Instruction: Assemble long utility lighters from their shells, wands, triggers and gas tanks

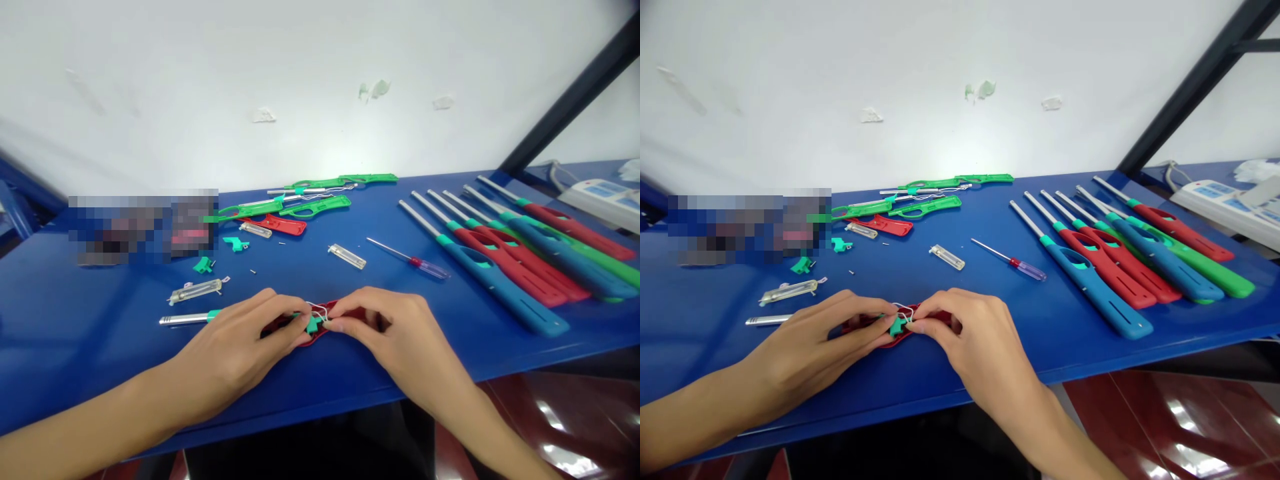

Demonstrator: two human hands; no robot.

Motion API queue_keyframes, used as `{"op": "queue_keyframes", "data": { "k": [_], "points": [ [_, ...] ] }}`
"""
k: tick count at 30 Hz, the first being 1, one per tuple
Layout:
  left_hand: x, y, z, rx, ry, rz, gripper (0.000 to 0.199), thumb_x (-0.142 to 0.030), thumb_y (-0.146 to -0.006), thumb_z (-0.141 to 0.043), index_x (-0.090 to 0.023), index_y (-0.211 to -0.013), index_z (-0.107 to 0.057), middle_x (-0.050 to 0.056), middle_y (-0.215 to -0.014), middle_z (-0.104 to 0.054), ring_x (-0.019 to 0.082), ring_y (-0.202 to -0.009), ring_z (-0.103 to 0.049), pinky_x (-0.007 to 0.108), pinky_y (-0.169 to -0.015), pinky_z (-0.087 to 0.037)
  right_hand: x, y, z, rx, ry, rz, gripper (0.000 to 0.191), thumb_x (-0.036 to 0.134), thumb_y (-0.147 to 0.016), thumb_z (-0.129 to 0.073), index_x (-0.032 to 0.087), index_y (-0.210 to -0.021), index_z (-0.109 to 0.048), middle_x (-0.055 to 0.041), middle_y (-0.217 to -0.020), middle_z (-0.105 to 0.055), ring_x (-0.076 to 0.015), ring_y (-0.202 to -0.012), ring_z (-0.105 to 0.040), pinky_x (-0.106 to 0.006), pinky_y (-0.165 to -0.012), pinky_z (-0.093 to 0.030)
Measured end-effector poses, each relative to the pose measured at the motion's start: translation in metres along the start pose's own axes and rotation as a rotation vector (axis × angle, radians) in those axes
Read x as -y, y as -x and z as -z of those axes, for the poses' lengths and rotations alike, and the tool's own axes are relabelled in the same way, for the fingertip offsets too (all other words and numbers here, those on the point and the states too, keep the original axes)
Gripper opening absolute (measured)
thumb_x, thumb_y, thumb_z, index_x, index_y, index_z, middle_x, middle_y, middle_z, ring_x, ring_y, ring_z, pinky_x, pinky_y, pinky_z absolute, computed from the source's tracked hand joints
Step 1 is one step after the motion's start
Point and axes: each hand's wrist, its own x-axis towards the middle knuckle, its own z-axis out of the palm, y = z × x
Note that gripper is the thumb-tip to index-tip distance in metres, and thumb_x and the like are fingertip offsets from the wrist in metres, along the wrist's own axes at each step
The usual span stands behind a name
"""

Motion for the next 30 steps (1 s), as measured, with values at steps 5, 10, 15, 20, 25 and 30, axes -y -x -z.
{"op": "queue_keyframes", "data": {
  "k": [5, 10, 15, 20, 25, 30],
  "points": [
    [0.0013, -0.0009, -0.0010, -0.084, -0.212, -0.249, 0.019, -0.026, -0.113, -0.050, -0.027, -0.121, -0.068, -0.002, -0.110, -0.074, 0.014, -0.084, -0.062, 0.025, -0.072, -0.051, -0.0008, -0.0005, 0.0002, -0.010, 0.051, 0.016, 0.010, 0.026, -0.096, -0.080, 0.034, -0.091, -0.077, 0.0136, -0.079, -0.077, -0.0080, -0.061, -0.060, -0.021, -0.061, -0.044],
    [0.0026, -0.0010, -0.0014, -0.139, -0.290, -0.369, 0.018, -0.019, -0.112, -0.051, -0.020, -0.120, -0.068, 0.003, -0.110, -0.073, 0.015, -0.086, -0.060, 0.026, -0.073, -0.052, 0.0014, -0.0005, 0.0003, 0.007, 0.050, -0.002, 0.008, 0.028, -0.097, -0.079, 0.033, -0.092, -0.076, 0.0127, -0.082, -0.077, -0.0081, -0.065, -0.064, -0.021, -0.062, -0.045],
    [0.0006, -0.0014, -0.0010, -0.173, -0.291, -0.373, 0.020, -0.022, -0.113, -0.049, -0.020, -0.119, -0.069, 0.003, -0.109, -0.074, 0.015, -0.086, -0.066, 0.026, -0.074, -0.055, 0.0032, -0.0017, -0.0008, -0.031, 0.023, 0.007, 0.009, 0.025, -0.096, -0.079, 0.032, -0.091, -0.077, 0.0112, -0.084, -0.078, -0.0087, -0.071, -0.068, -0.020, -0.067, -0.048],
    [-0.0027, -0.0029, 0.0001, -0.203, -0.314, -0.394, 0.018, -0.020, -0.112, -0.051, -0.019, -0.118, -0.068, 0.002, -0.108, -0.077, 0.014, -0.084, -0.072, 0.026, -0.074, -0.057, 0.0035, -0.0015, -0.0019, -0.055, -0.002, 0.002, 0.011, 0.024, -0.097, -0.078, 0.032, -0.089, -0.079, 0.0078, -0.089, -0.081, -0.0128, -0.077, -0.072, -0.024, -0.070, -0.051],
    [-0.0018, -0.0038, -0.0009, -0.209, -0.303, -0.404, 0.019, -0.019, -0.112, -0.051, -0.019, -0.116, -0.069, 0.003, -0.104, -0.077, 0.014, -0.080, -0.072, 0.025, -0.070, -0.057, 0.0031, -0.0003, -0.0028, -0.091, -0.024, -0.013, 0.012, 0.023, -0.095, -0.080, 0.033, -0.089, -0.083, 0.0062, -0.090, -0.084, -0.0170, -0.081, -0.075, -0.028, -0.072, -0.055],
    [-0.0015, -0.0044, 0.0004, -0.212, -0.350, -0.422, 0.022, -0.021, -0.113, -0.048, -0.019, -0.112, -0.070, 0.003, -0.101, -0.078, 0.015, -0.076, -0.071, 0.026, -0.068, -0.057, 0.0047, 0.0011, -0.0004, -0.083, -0.077, 0.003, 0.017, 0.018, -0.095, -0.078, 0.034, -0.093, -0.085, 0.0081, -0.093, -0.085, -0.0149, -0.086, -0.076, -0.026, -0.079, -0.058]
  ]
}}
